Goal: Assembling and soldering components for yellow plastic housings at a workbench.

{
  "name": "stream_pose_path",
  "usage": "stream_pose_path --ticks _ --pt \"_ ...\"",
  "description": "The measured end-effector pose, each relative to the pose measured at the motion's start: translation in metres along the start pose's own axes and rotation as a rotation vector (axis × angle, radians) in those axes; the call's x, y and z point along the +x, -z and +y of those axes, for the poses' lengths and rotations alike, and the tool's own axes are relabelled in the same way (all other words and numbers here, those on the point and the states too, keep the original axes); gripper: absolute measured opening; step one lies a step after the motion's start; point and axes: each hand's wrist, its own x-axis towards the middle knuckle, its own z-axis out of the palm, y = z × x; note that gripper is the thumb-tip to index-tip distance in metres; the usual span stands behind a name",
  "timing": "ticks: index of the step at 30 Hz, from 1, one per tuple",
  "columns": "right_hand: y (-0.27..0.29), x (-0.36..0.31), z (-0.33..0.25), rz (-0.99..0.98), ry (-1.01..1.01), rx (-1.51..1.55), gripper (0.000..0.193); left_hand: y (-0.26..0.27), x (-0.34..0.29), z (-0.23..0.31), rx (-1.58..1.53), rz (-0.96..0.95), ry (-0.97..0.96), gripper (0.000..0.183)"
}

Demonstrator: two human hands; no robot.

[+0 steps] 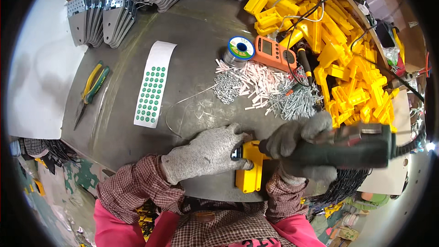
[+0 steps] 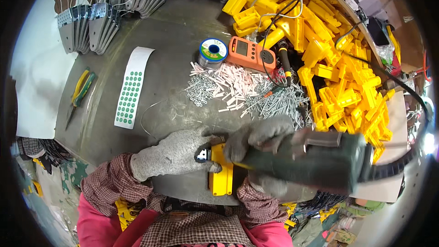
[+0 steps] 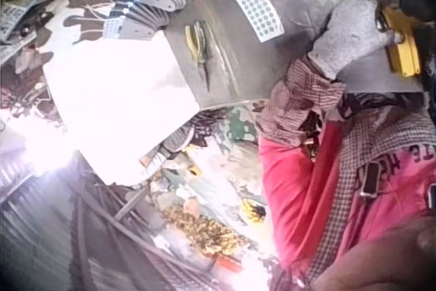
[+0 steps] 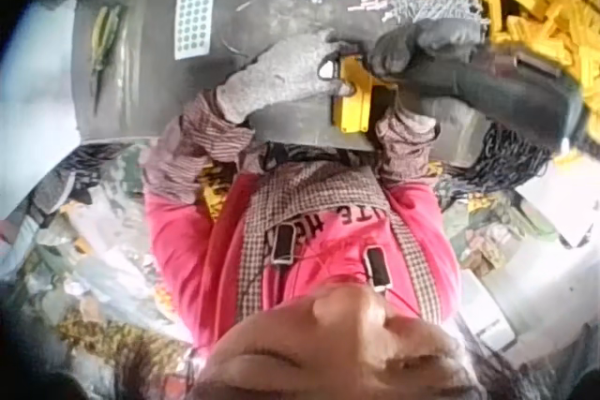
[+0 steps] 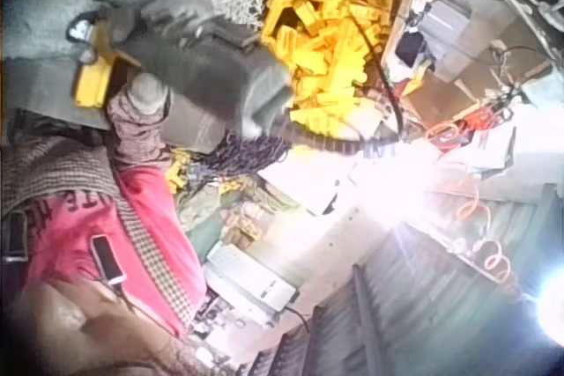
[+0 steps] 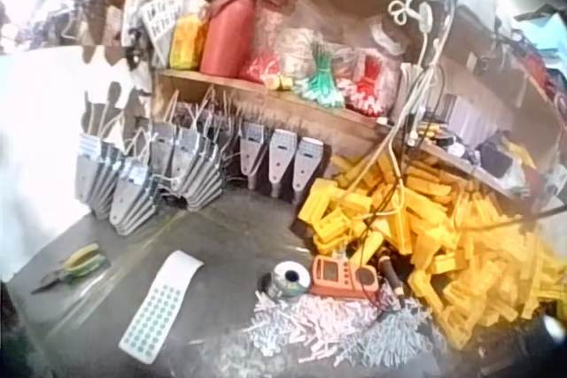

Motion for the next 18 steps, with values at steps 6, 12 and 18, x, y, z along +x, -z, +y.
stream_pose_path --ticks 6,12,18 --pt "0.032 0.029 0.017 -0.557 -0.157 0.261 0.043 0.011 0.009 0.001 -0.074 -0.072 0.002 0.069" --pt "0.012 0.012 0.023 -0.393 -0.192 0.301 0.041 0.018 0.005 0.003 -0.071 -0.059 0.034 0.063" --pt "-0.009 -0.026 -0.008 0.082 -0.351 -0.287 0.04 0.012 0.004 0.009 -0.093 -0.053 0.012 0.068"
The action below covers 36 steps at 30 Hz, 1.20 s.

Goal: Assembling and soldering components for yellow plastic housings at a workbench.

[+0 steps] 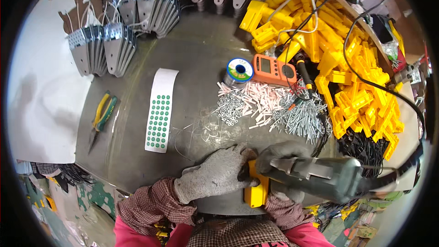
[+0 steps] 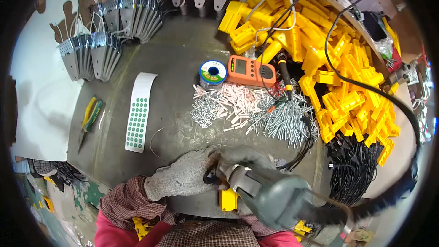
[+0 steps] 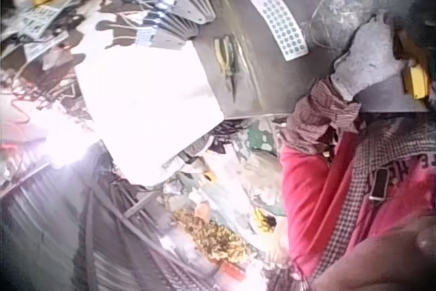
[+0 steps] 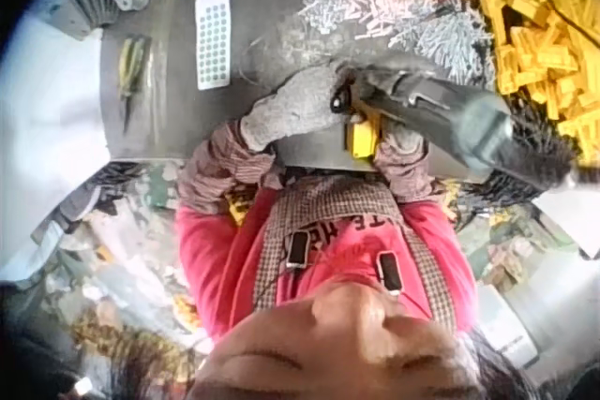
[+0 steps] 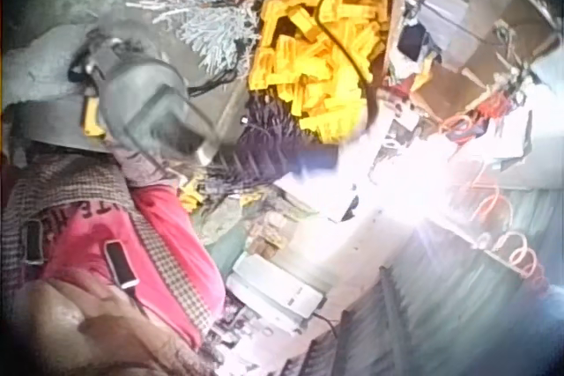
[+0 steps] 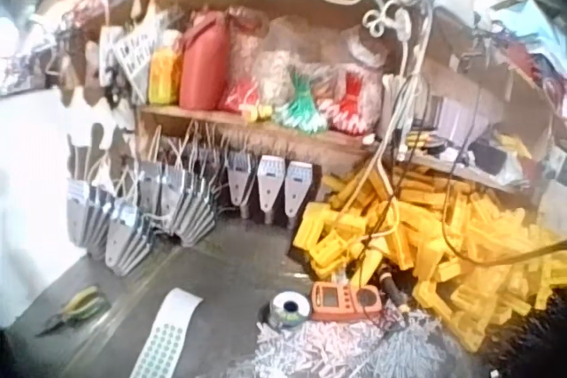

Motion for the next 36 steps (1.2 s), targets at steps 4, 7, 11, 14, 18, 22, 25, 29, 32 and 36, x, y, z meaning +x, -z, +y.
stream_pose_path --ticks 4,7,11,14,18,22,25,29,32,36 --pt "0.0 0.004 -0.007 0.201 0.199 0.235 0.059 0.004 -0.005 0.0 -0.043 0.218 -0.213 0.05" --pt "0.016 0.028 -0.047 0.074 0.499 0.436 0.066 0.038 0.038 -0.002 0.195 0.332 0.056 0.029" --pt "0.063 0.001 -0.04 0.141 0.536 0.619 0.067 0.041 0.103 -0.027 0.84 0.497 -0.17 0.015" --pt "0.1 -0.031 0.001 0.297 0.59 0.8 0.056 0.043 0.116 -0.019 1.023 0.348 -0.163 0.016" --pt "0.112 -0.047 0.029 0.445 0.614 0.956 0.049 0.041 0.1 -0.018 0.967 0.318 -0.103 0.018" --pt "0.109 -0.047 0.027 0.528 0.579 0.938 0.047 0.042 0.079 -0.017 0.84 0.423 -0.094 0.02" --pt "0.102 -0.047 0.022 0.49 0.551 1.002 0.045 0.048 0.085 -0.008 0.861 0.506 -0.114 0.021" --pt "0.109 -0.049 0.031 0.5 0.534 1.062 0.044 0.045 0.092 0.006 1.011 0.372 -0.104 0.019" --pt "0.108 -0.05 0.034 0.484 0.525 1.094 0.043 0.032 0.092 -0.01 1.038 0.228 -0.057 0.016" --pt "0.106 -0.049 0.033 0.466 0.472 1.089 0.042 0.033 0.11 0.007 1.049 0.228 0.022 0.011"
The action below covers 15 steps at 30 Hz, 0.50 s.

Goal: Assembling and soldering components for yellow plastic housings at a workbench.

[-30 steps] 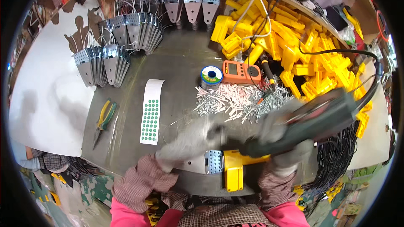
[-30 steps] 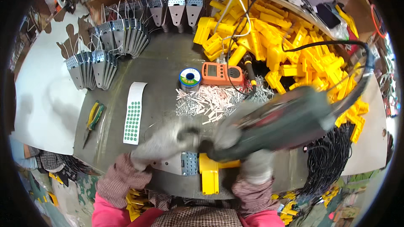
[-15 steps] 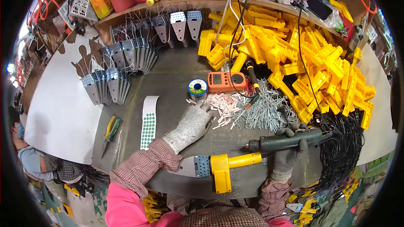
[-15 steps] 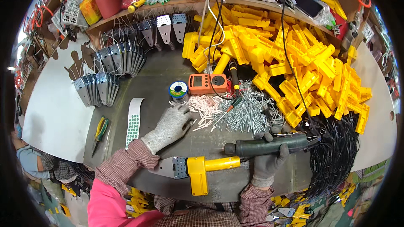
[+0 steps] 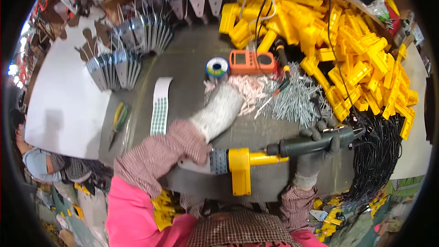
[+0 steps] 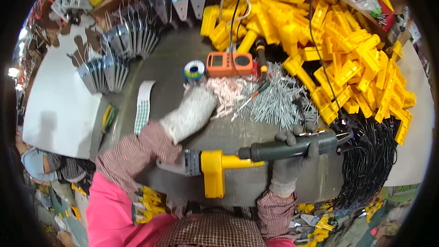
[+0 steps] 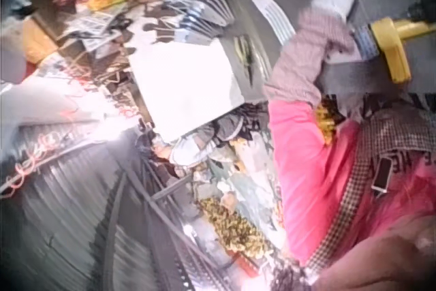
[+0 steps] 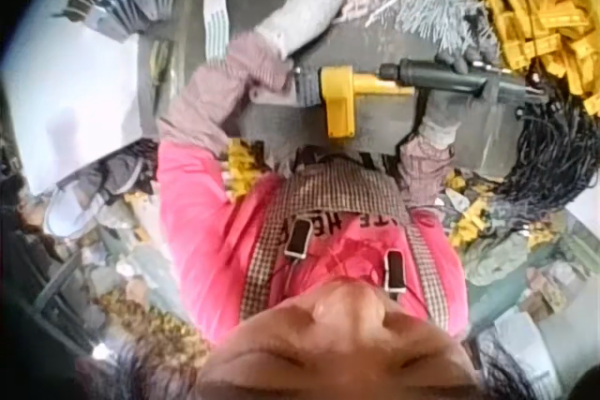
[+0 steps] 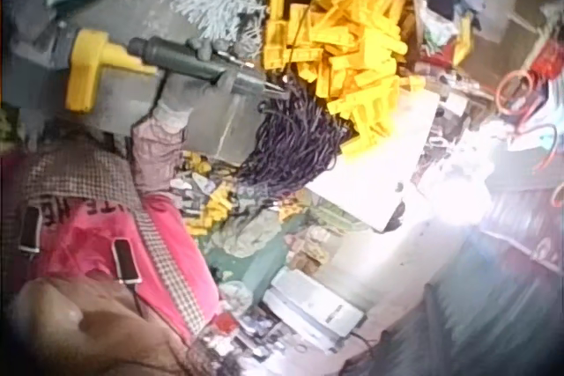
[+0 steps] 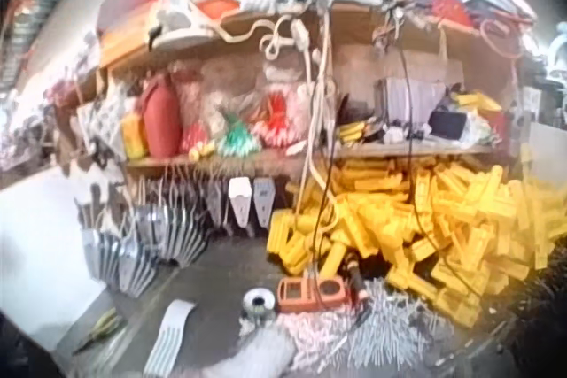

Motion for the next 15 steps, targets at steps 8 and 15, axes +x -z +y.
stream_pose_path --ticks 8,15 --pt "-0.003 -0.001 0.012 0.026 -0.011 -0.003 0.041 -0.005 -0.026 -0.021 -0.081 0.087 0.05 0.014" --pt "-0.004 -0.001 0.015 0.058 -0.038 0.045 0.035 -0.021 -0.155 0.054 -1.023 0.496 0.426 0.019"
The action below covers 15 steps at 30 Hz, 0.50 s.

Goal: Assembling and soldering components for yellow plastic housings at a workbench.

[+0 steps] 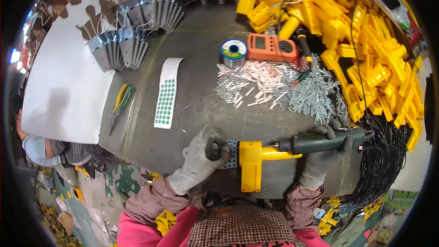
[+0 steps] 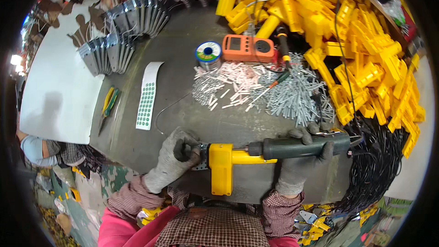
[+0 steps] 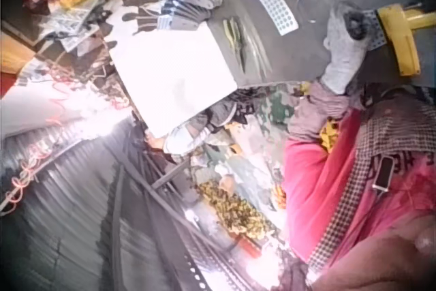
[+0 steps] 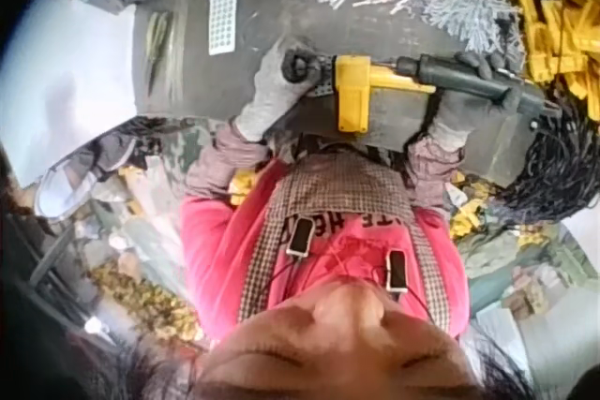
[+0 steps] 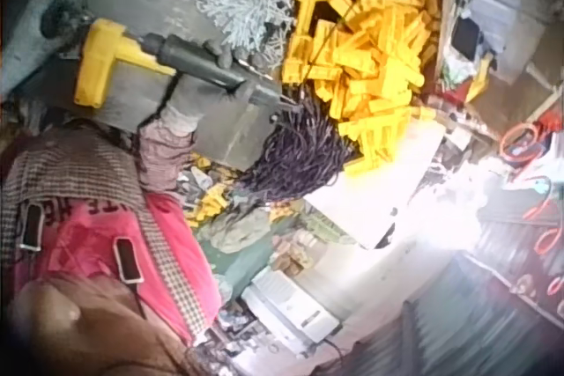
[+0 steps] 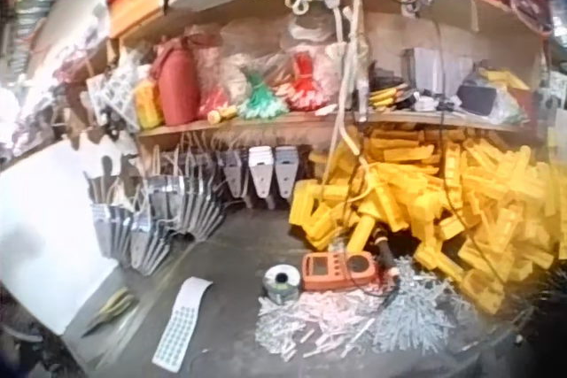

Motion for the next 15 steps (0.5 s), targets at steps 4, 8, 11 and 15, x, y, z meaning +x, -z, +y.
stream_pose_path --ticks 4,8,11,15 --pt "0.004 0.006 0.002 -0.085 -0.059 0.084 0.034 0.0 -0.001 0.0 0.033 0.03 -0.069 0.021" --pt "0.001 0.005 0.005 -0.094 -0.04 0.009 0.033 0.002 -0.002 -0.001 0.03 -0.075 -0.035 0.023" --pt "-0.003 0.002 0.009 -0.047 -0.016 0.01 0.033 0.003 -0.003 -0.004 0.078 -0.108 -0.044 0.023" --pt "-0.002 0.0 0.008 0.002 0.004 0.004 0.034 0.005 -0.002 -0.004 0.051 -0.142 -0.029 0.02"
